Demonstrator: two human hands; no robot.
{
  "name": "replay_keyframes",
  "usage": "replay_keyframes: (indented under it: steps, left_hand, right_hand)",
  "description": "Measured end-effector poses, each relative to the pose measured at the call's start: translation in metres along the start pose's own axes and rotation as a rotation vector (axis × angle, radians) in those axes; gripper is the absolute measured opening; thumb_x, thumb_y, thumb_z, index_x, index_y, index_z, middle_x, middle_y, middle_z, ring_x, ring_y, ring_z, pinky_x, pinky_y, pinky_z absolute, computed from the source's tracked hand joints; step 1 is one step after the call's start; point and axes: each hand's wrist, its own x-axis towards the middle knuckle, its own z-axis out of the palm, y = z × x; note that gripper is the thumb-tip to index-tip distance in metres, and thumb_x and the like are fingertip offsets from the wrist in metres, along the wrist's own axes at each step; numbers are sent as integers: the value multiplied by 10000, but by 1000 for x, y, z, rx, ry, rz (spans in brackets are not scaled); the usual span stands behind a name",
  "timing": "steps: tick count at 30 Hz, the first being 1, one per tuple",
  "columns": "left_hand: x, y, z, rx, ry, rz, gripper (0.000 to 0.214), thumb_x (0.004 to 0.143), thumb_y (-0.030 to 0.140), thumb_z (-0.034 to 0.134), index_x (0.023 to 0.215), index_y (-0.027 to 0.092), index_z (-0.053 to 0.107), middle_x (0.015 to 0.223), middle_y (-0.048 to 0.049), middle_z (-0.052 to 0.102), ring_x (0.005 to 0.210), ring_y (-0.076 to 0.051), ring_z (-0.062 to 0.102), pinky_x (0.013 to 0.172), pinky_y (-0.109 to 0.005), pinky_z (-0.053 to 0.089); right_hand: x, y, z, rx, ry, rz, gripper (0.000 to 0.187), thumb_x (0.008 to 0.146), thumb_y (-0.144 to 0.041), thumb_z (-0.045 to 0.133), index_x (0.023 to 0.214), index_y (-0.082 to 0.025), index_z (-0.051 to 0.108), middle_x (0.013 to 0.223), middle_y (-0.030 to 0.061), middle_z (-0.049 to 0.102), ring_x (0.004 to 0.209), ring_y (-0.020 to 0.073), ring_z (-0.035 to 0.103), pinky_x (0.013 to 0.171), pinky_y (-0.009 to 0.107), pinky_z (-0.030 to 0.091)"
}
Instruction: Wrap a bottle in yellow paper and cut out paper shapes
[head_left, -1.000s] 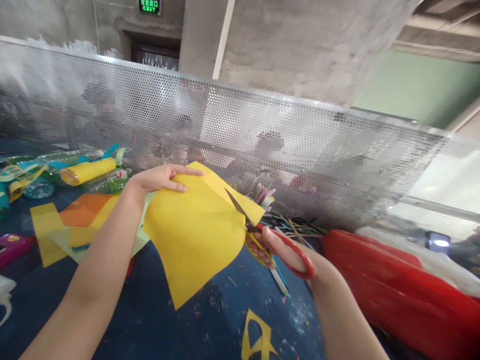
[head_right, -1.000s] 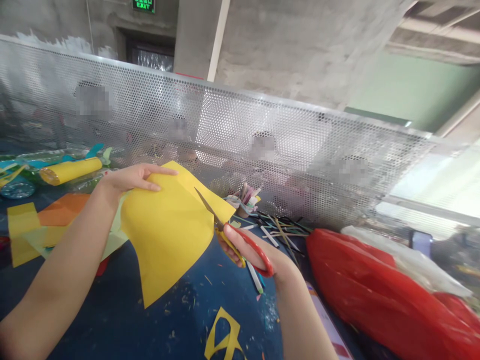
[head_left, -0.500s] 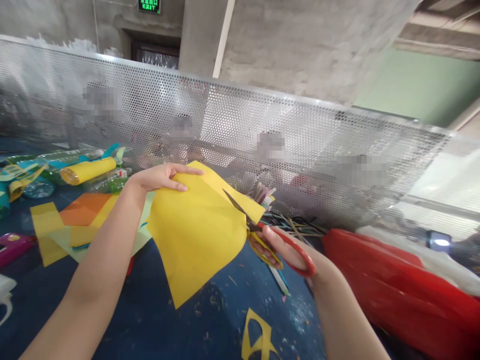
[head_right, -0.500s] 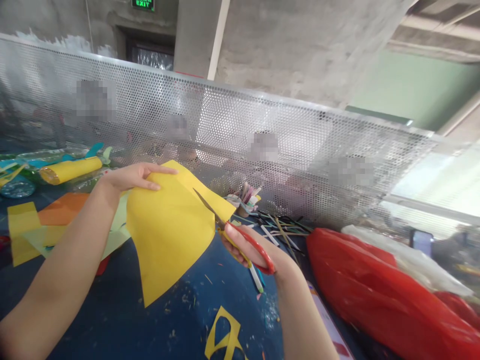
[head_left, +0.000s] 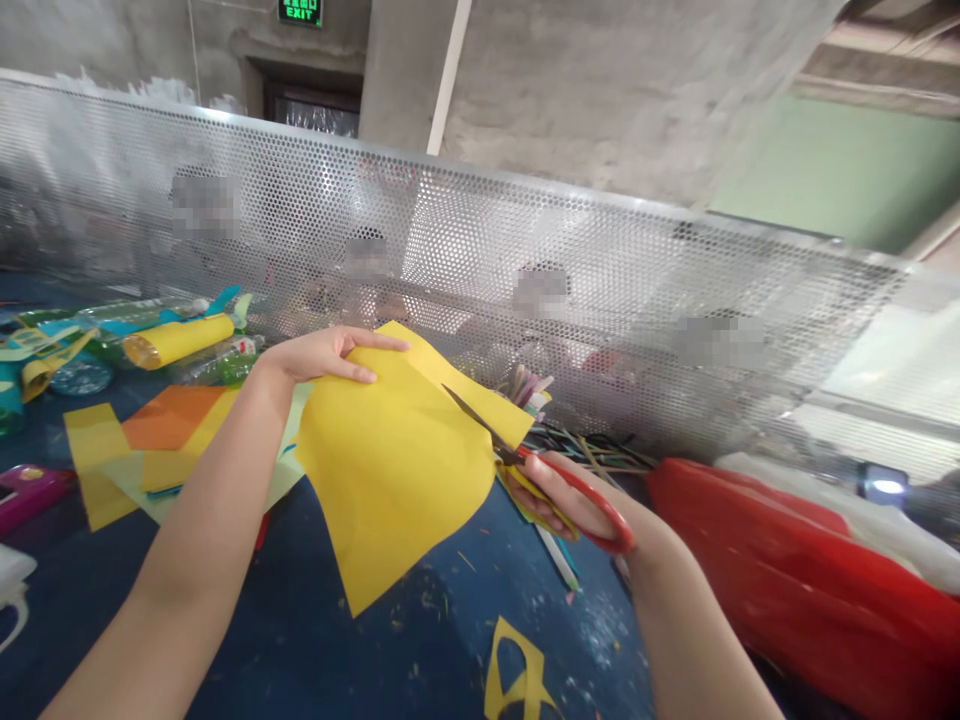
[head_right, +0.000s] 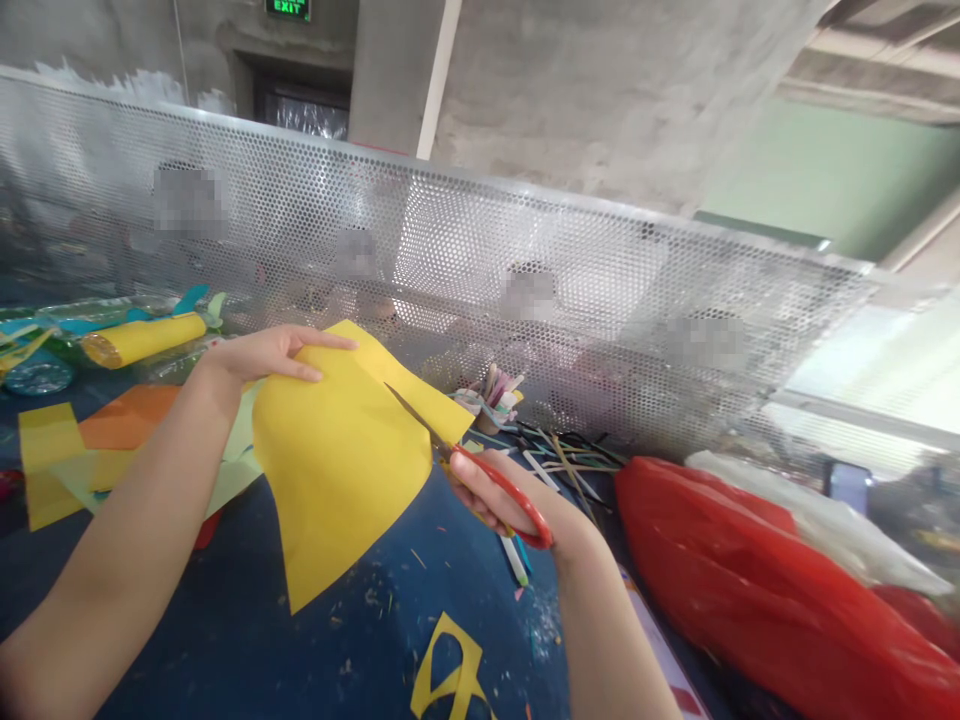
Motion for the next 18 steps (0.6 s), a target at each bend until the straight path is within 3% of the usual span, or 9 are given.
replay_keyframes:
  steps: [6,18]
  left_hand:
    - [1,-1,0,18,16,-8,625,714,159,693,1296,279,498,1110,-58,667,917,-200,656,758,-268,513]
    - [3,-3,2,30,19,16,720,702,199,715,1353,280,419,1250,-76,586,1045,-253,610,827,-310,500]
  right_hand:
    - [0,-2,0,14,15,41,602,767,-781,285,605,-207,366,509,-47,371,377,56,321,344,205,269]
    - [1,1,-1,-1,10,39,595,782,-769,276,587,-213,359,421,-62,346,334,64,327,326,194,282]
